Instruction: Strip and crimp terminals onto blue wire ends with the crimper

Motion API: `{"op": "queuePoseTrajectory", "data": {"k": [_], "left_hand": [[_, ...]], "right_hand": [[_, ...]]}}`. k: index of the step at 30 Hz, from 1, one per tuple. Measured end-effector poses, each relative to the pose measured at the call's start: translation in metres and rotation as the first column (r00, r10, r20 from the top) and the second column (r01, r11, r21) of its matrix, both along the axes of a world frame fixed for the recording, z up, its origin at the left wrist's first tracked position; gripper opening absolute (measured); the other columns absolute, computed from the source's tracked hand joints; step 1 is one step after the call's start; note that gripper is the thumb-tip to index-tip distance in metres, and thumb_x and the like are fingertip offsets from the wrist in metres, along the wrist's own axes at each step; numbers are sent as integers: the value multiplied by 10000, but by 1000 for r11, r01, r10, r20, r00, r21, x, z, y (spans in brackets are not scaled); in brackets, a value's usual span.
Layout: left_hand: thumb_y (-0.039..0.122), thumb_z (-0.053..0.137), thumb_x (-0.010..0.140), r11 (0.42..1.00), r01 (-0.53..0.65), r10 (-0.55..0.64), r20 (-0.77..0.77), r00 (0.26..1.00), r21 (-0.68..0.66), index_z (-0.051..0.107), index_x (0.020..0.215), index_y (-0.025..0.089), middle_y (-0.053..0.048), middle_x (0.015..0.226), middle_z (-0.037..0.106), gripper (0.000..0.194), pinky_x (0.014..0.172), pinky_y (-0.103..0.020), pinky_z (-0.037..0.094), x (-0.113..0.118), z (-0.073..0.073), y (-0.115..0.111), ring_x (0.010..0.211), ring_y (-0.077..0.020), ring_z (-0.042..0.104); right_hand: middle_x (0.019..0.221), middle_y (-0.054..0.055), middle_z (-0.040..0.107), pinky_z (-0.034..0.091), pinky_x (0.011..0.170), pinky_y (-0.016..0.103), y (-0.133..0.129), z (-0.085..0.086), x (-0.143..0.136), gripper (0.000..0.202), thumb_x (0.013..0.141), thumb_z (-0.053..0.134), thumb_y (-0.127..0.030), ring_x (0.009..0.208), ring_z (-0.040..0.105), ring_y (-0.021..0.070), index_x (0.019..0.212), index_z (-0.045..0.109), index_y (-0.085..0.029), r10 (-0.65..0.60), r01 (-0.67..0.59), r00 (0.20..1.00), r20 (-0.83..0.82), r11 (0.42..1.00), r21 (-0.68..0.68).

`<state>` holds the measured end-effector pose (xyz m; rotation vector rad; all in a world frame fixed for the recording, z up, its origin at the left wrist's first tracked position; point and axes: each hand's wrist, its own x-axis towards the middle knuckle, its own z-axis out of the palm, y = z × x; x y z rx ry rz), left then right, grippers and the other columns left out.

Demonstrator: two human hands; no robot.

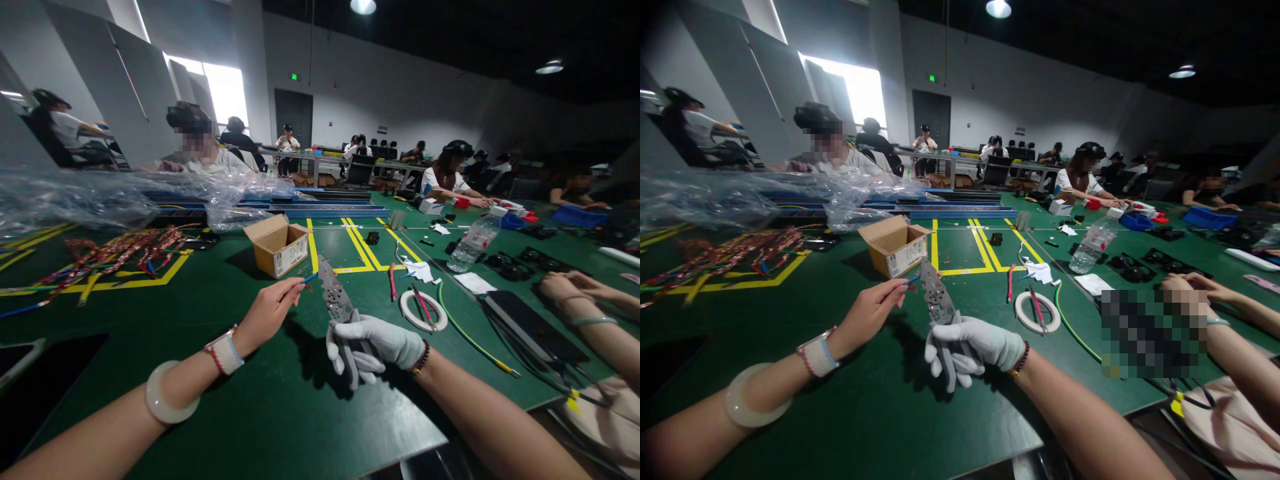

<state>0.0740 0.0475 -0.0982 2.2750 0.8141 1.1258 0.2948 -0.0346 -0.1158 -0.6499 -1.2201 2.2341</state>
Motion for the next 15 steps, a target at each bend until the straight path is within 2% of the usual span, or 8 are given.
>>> {"op": "queuePoseTrajectory", "data": {"k": [4,11,15], "left_hand": [[360,405,954,1000,-3,3,-10,1000,-20,631,932,147,12,655,565,312,631,-230,425,0,0,0,611,-135,554],[386,397,953,998,-30,28,-37,999,-53,648,875,153,20,618,529,351,585,-226,403,1,12,-4,585,-132,533],[394,402,950,998,-43,42,-28,999,-49,656,912,154,15,629,564,351,593,-228,423,2,13,-4,591,-135,549]], "right_hand": [[719,51,679,375,274,180,-1,0,1,416,902,491,-466,280,438,49,906,615,-68,-30,27,998,52,998,57],[651,20,656,257,230,140,-5,13,0,414,864,547,-508,322,523,76,864,607,-98,-174,144,947,270,981,129],[736,41,676,286,255,142,-5,14,-1,427,863,553,-509,379,567,83,947,608,-94,-120,98,963,239,990,103]]}}
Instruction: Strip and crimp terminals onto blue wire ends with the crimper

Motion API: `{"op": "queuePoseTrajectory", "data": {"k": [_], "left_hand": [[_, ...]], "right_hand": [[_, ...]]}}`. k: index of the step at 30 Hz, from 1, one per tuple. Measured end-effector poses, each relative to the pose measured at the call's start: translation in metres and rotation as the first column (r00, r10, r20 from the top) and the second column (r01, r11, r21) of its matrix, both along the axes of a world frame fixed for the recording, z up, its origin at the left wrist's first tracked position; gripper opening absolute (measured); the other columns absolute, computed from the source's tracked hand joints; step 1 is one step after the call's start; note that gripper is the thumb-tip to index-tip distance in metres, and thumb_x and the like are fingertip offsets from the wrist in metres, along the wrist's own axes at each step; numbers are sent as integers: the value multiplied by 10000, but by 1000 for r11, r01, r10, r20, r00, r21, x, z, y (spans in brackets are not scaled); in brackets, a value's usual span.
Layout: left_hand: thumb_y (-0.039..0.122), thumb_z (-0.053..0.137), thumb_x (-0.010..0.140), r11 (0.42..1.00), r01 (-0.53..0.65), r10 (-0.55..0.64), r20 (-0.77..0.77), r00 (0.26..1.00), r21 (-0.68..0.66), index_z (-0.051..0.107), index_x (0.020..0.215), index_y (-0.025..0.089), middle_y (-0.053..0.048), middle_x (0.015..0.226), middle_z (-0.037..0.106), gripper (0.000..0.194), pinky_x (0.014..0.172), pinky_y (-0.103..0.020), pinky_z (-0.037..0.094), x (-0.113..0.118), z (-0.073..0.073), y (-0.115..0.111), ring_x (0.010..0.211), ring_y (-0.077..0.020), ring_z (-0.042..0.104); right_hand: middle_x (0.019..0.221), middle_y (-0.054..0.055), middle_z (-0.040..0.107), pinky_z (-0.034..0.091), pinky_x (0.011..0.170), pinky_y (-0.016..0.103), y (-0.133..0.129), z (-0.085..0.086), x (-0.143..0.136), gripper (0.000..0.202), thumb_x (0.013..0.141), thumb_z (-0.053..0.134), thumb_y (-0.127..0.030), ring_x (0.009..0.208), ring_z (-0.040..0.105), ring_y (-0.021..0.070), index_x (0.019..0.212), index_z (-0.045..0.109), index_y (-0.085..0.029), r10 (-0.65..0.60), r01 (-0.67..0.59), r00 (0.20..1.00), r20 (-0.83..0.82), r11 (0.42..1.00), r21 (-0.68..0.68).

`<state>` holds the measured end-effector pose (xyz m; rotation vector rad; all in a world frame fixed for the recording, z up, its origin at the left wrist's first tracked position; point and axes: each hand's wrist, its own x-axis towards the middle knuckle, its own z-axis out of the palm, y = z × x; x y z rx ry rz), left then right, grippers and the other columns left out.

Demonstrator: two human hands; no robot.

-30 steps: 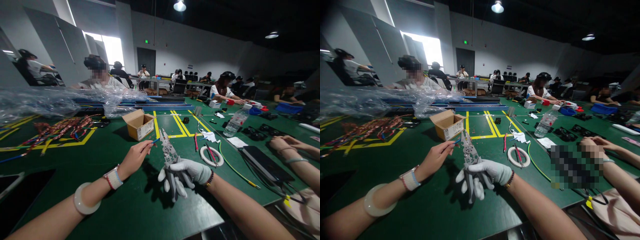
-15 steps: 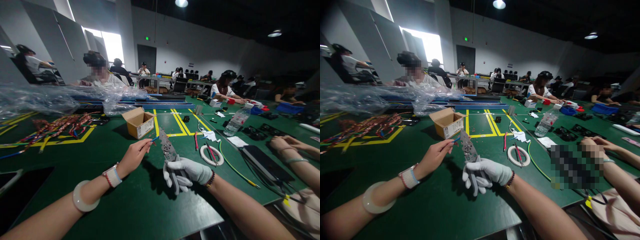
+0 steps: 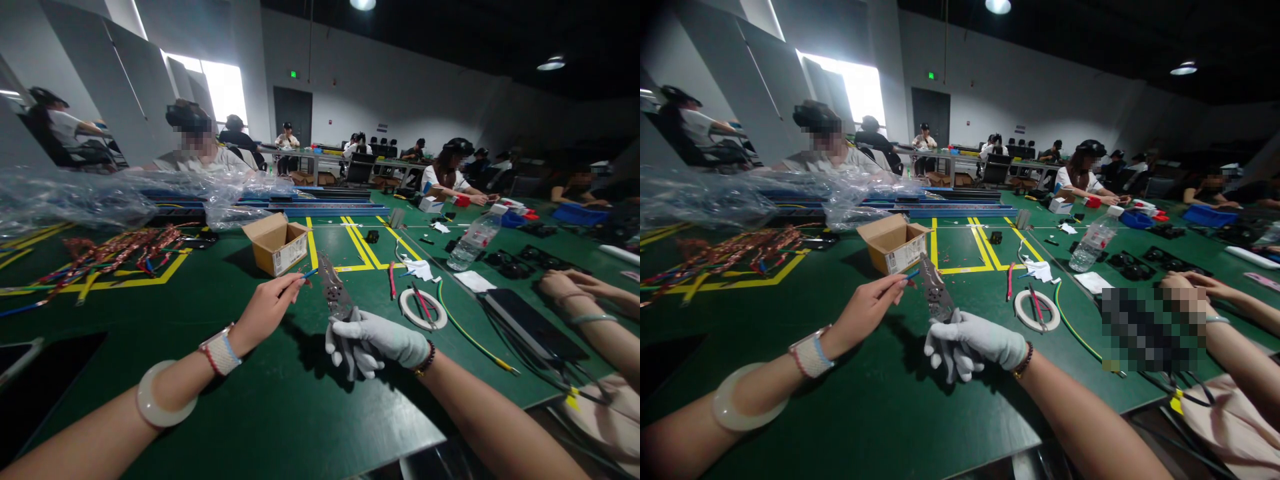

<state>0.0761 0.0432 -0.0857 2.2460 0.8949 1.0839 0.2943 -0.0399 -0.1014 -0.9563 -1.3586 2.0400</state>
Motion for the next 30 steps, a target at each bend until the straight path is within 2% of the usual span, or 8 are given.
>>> {"op": "queuePoseTrajectory", "data": {"k": [4,7,12,19,27,30], "left_hand": [[373,427,943,998,42,-42,2,999,37,661,974,154,3,685,626,322,628,-233,455,0,-6,2,606,-132,571],[364,438,939,996,66,-66,5,998,63,666,998,150,-7,713,654,318,646,-240,475,-1,-10,3,609,-132,585],[388,443,936,996,60,-61,2,998,66,669,1010,156,-23,730,679,333,657,-262,509,-1,-11,3,606,-140,598],[394,447,936,994,66,-66,1,998,84,675,1022,157,-41,796,710,340,656,-266,532,-2,-12,5,603,-140,617],[426,441,934,992,77,-74,-31,997,103,686,1017,165,-81,937,727,368,767,-307,537,-4,-15,6,792,-192,667],[412,438,937,992,80,-78,-26,997,99,684,1015,158,-80,922,727,362,765,-297,534,-4,-15,6,782,-188,667]], "right_hand": [[922,100,682,433,350,180,1,-3,0,456,868,558,-481,489,640,122,1101,584,-91,99,-119,979,-176,987,-111],[951,120,678,493,391,218,1,-3,0,455,867,556,-460,539,666,157,1130,563,-88,132,-182,952,-275,969,-165],[976,146,675,467,359,198,1,-3,2,463,855,546,-436,555,667,163,1148,530,-78,180,-260,921,-346,945,-200],[1038,186,663,468,387,181,3,-4,2,442,843,531,-411,686,696,207,1156,498,-102,217,-295,916,-338,934,-201],[1169,210,604,500,416,205,5,-8,2,449,835,522,-387,907,680,296,1201,458,-135,213,-319,894,-395,920,-227],[1179,217,596,511,424,210,5,-9,2,422,850,494,-365,957,666,309,1199,451,-132,209,-329,894,-397,907,-263]]}}
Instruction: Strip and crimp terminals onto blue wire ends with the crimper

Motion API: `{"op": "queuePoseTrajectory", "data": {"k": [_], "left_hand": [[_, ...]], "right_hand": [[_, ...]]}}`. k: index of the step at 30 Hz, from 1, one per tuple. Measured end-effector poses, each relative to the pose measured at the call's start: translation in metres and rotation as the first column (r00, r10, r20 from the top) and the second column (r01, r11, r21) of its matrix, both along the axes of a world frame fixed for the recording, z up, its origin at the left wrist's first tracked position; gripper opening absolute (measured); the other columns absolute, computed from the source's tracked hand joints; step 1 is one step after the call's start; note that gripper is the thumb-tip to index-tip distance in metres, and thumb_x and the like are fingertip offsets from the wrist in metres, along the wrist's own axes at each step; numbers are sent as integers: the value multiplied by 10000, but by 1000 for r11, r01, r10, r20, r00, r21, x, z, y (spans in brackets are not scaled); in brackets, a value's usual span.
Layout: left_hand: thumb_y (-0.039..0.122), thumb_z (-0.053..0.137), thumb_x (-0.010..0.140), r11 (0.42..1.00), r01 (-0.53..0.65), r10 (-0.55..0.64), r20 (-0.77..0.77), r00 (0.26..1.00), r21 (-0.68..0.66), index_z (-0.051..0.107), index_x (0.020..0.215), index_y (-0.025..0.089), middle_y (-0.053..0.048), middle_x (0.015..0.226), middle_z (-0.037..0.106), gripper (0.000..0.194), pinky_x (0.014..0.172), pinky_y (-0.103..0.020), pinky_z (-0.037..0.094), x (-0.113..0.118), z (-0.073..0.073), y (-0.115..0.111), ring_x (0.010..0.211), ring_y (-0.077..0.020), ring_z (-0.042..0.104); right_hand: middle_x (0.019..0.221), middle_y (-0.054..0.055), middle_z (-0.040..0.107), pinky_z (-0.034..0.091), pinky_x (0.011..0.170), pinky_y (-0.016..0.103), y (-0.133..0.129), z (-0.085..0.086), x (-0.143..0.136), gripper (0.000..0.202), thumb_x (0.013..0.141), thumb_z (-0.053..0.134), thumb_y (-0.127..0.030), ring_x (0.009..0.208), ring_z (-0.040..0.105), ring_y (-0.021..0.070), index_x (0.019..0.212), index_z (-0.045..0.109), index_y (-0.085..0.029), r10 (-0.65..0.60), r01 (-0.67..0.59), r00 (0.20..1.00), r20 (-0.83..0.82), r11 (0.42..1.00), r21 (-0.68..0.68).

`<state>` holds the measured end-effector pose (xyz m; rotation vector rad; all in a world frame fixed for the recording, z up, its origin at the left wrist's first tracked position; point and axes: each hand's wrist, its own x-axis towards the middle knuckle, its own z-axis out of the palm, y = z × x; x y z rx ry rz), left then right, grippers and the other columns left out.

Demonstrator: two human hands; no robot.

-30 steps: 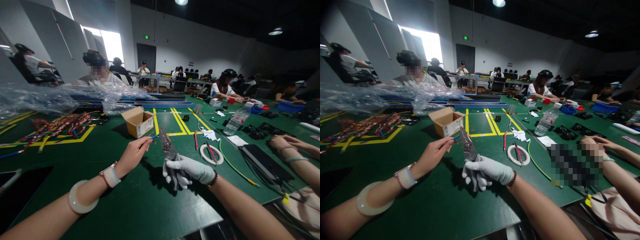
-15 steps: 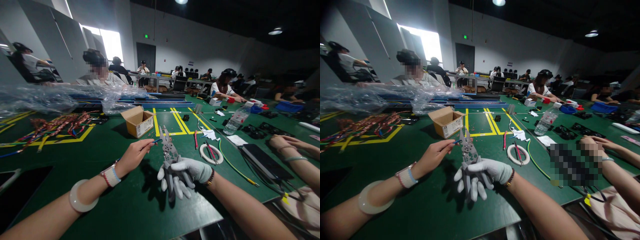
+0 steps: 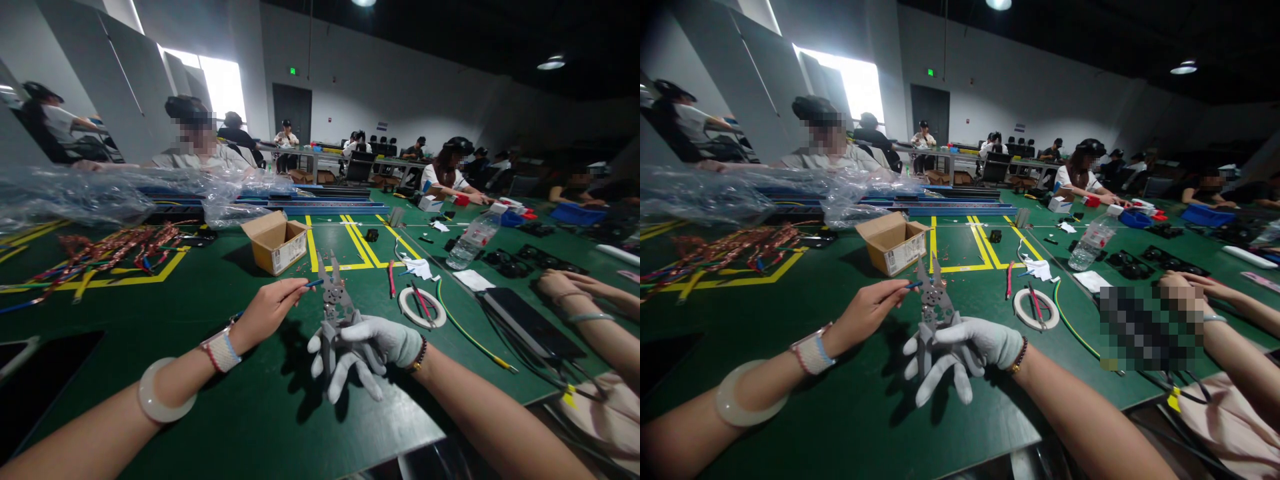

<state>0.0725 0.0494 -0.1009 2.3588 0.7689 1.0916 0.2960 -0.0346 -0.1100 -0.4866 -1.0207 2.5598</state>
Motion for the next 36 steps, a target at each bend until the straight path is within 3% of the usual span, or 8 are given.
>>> {"op": "queuePoseTrajectory", "data": {"k": [5,14,18,23,26,29,36], "left_hand": [[380,451,935,1000,9,-9,18,1000,-14,677,1004,140,-58,829,717,337,707,-268,530,1,2,0,678,-161,645],[354,449,940,1000,20,-20,19,1000,-21,670,1006,149,-35,805,704,308,661,-249,513,2,3,0,631,-137,614],[350,445,944,999,16,-16,22,1000,-28,677,978,155,-21,762,690,305,646,-241,507,3,5,-2,610,-130,600],[379,443,947,999,-10,12,24,1000,-52,681,994,161,-10,753,691,327,622,-230,500,4,9,-6,593,-123,600],[391,433,951,998,-36,36,-3,999,-47,692,1001,166,-19,796,715,347,669,-242,516,5,13,-9,654,-140,639],[396,438,946,998,-66,66,-29,997,-16,697,1017,160,-52,969,732,357,807,-280,524,5,16,-11,845,-182,678],[401,433,947,993,-113,118,-137,984,39,696,1058,166,-53,1076,716,369,903,-313,512,5,22,-13,980,-204,671]], "right_hand": [[1126,210,613,531,425,223,-2,0,-3,360,880,436,-333,962,664,314,1172,459,-123,-27,28,999,37,999,-41],[952,137,651,491,298,221,-1,-3,-6,380,885,502,-375,675,712,264,1120,553,-80,-47,47,999,11,999,14],[904,115,658,422,253,181,-3,0,-8,353,890,520,-371,514,674,183,1044,591,-61,-116,109,991,68,989,96],[866,88,666,291,235,150,-10,7,-11,330,906,526,-363,296,449,29,1000,608,-57,-242,219,965,96,954,203],[829,63,661,247,226,149,-12,13,-12,310,879,572,-373,282,354,3,935,613,-71,-300,267,944,140,940,210],[810,44,653,243,220,147,-14,19,-11,309,852,608,-393,280,321,-4,889,608,-86,-352,302,914,201,922,242],[696,41,638,239,209,144,-16,23,-10,390,836,596,-471,286,458,50,823,603,-81,-416,281,853,315,876,392]]}}
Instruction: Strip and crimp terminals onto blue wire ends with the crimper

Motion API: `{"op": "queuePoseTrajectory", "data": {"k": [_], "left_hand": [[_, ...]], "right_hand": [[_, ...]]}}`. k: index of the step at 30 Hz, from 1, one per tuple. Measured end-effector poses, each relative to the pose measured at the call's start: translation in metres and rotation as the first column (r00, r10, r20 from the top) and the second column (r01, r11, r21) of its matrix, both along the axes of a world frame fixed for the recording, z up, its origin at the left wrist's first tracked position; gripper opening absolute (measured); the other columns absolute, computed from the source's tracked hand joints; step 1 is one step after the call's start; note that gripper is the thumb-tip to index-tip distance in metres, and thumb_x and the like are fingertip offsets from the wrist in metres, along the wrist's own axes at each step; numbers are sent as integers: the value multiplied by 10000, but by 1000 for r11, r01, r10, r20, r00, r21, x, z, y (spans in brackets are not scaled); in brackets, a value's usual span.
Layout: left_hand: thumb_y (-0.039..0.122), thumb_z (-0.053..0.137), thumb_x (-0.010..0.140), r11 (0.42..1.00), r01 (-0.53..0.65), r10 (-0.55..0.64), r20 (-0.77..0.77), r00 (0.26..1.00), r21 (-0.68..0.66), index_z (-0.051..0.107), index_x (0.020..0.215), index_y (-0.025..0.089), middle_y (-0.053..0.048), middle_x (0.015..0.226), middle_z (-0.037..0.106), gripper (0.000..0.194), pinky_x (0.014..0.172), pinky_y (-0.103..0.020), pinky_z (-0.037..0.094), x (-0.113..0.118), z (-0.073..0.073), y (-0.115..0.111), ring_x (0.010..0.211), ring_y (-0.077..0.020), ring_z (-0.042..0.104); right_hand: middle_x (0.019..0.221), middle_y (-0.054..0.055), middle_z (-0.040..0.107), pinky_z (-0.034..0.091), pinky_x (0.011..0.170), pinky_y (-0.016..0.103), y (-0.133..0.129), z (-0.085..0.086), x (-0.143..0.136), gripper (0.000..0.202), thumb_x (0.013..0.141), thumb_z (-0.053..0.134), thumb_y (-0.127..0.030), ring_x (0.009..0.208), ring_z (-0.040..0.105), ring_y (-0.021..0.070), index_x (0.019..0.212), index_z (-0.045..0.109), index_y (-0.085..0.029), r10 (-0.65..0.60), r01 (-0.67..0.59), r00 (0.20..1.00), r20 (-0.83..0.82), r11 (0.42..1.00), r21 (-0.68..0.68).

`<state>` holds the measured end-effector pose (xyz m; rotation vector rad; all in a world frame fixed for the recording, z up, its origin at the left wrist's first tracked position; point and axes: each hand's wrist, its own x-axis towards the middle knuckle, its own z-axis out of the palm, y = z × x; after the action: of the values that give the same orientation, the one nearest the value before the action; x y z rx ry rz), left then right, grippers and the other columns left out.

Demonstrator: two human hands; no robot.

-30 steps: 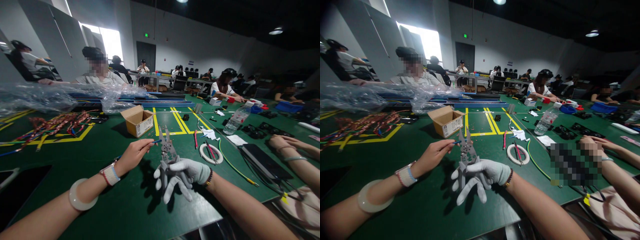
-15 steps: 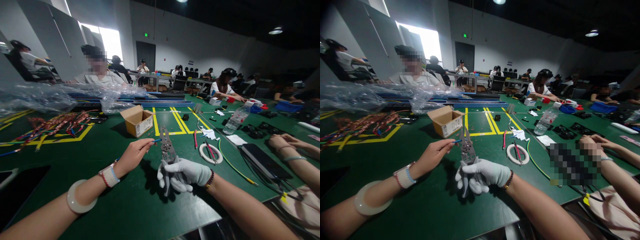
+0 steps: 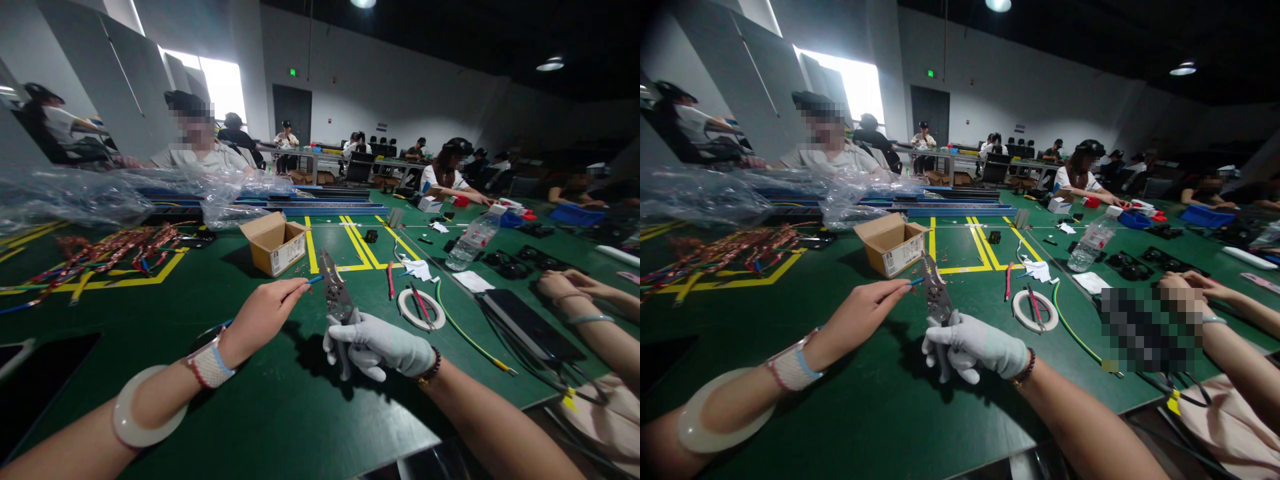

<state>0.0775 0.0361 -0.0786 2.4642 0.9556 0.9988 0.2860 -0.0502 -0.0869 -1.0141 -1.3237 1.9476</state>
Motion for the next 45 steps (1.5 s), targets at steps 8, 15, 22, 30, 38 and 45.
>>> {"op": "queuePoseTrajectory", "data": {"k": [8,15,22,30,38,45], "left_hand": [[404,375,966,991,-66,88,-208,974,113,685,1095,156,-71,1096,708,418,891,-354,521,-2,9,1,979,-235,675],[363,357,981,965,-38,140,-384,913,261,665,1124,165,-93,1053,716,393,789,-360,545,-8,11,0,908,-248,690],[429,337,975,988,50,0,-322,947,145,662,1128,195,-68,1124,697,429,880,-350,520,-10,9,15,990,-229,669],[396,375,963,997,32,-16,-210,977,73,660,1097,205,-54,1113,700,368,876,-333,512,-9,-7,24,990,-218,664],[359,376,970,999,-47,50,-177,983,19,610,1053,195,-65,1022,706,298,778,-310,517,-13,-24,36,916,-219,676],[315,360,979,992,57,-25,-271,962,112,598,1069,151,-101,1040,693,303,800,-329,520,-9,-35,31,921,-227,672]], "right_hand": [[640,21,629,368,257,159,2,-3,3,409,796,615,-514,371,558,105,821,595,-106,-85,86,987,133,996,-1],[593,14,630,344,249,160,7,-7,5,401,799,602,-506,316,523,96,783,593,-106,-80,81,985,152,997,2],[673,41,674,300,250,146,13,-8,22,375,847,560,-425,252,370,19,889,639,-61,89,-88,996,3,994,-67],[1083,190,656,530,523,273,6,-7,17,541,791,549,-456,687,697,217,1198,516,-101,236,-321,921,-310,910,-261],[1092,177,653,544,601,352,0,8,26,632,814,555,-497,670,689,221,1317,450,-129,112,-102,972,-208,993,58],[1135,112,625,532,740,356,22,20,55,529,873,520,-458,818,651,197,1336,464,-210,-587,481,809,-17,646,593]]}}
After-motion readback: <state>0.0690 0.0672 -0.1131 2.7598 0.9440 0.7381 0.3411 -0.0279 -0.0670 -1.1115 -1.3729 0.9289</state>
